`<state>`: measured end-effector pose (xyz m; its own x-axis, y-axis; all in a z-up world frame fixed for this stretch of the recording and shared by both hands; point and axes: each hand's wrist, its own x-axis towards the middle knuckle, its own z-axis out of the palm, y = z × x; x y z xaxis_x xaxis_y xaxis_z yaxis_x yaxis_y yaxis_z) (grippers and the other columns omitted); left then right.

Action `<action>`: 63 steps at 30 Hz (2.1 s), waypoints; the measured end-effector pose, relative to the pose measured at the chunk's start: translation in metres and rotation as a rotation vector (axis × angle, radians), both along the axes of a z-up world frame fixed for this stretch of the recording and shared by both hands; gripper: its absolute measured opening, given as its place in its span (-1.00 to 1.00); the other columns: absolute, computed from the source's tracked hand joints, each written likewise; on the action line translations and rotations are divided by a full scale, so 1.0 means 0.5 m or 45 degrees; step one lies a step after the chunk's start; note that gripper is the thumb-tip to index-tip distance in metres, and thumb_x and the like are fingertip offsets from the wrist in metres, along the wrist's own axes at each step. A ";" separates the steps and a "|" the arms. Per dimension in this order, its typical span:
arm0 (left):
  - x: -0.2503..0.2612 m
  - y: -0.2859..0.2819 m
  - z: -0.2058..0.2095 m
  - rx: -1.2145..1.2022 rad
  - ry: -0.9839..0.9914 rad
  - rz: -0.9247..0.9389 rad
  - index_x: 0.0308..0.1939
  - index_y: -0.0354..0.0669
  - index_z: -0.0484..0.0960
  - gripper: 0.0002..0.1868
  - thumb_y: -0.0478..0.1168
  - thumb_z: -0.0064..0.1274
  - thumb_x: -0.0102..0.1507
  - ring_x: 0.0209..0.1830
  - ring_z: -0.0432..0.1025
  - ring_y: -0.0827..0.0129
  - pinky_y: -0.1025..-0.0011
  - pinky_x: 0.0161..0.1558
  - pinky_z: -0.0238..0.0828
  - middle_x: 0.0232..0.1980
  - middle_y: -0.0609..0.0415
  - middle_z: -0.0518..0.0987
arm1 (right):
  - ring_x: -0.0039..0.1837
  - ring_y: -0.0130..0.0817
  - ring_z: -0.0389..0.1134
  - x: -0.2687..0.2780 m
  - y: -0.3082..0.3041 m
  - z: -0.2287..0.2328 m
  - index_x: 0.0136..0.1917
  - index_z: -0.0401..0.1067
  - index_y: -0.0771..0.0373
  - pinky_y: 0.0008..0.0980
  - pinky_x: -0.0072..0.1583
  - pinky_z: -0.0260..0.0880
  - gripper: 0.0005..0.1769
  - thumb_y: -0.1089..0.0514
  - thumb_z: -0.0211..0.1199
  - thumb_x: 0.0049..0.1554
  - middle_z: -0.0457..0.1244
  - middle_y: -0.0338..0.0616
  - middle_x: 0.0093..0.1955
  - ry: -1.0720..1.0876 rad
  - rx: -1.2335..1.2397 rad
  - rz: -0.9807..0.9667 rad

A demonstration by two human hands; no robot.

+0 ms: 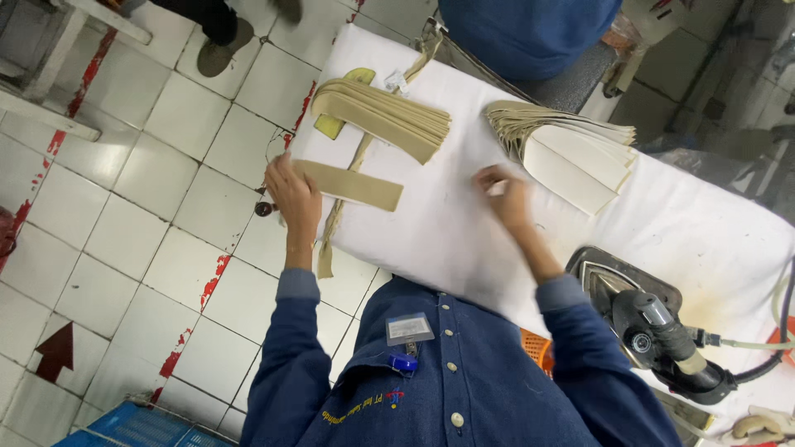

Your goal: The person irons beige fabric pieces on a white ironing board. They repeatedly pick up a piece, iron it with a steam iron, flip it, and iron the other side before stacking it with others.

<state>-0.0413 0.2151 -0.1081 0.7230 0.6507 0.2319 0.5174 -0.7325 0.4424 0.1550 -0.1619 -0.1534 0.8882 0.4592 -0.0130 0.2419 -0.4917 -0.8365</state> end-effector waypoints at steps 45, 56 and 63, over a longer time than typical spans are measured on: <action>-0.035 -0.486 -0.152 0.524 0.031 -1.190 0.56 0.02 0.13 -0.18 0.01 0.15 0.28 0.54 0.11 0.36 -0.16 0.54 -0.31 0.40 0.14 0.39 | 0.03 -0.36 0.47 -0.181 -0.149 -0.022 -0.04 0.56 -0.13 -0.32 0.11 0.46 -0.78 -0.09 0.45 0.02 0.44 -0.44 -0.13 -0.172 -0.719 0.092; 0.016 -0.427 -0.104 0.450 0.167 -1.493 0.59 -0.03 0.06 -0.17 0.08 0.05 0.33 0.59 0.08 0.48 0.04 0.56 -0.20 0.59 0.23 0.24 | 0.09 0.13 0.38 -0.214 -0.620 0.266 0.16 0.49 0.26 -0.01 0.13 0.37 -0.35 -0.38 0.16 0.23 0.38 0.15 -0.05 -0.164 -1.098 -0.149; 0.033 -0.438 -0.126 0.295 0.088 -1.536 0.59 -0.30 -0.31 0.21 -0.02 0.28 0.18 0.62 0.05 0.38 -0.13 0.56 -0.09 0.66 0.16 0.07 | -0.20 -0.15 0.59 -0.231 -0.526 0.329 0.28 0.41 0.05 -0.21 -0.04 0.68 -0.16 -0.54 0.10 -0.03 0.50 -0.04 -0.12 0.246 -1.265 0.221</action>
<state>-0.0246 -0.0040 -0.1711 0.8484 -0.4941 0.1901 -0.5281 -0.8154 0.2371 0.0396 -0.4248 0.0108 0.7532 0.2849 -0.5930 0.2799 -0.9545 -0.1031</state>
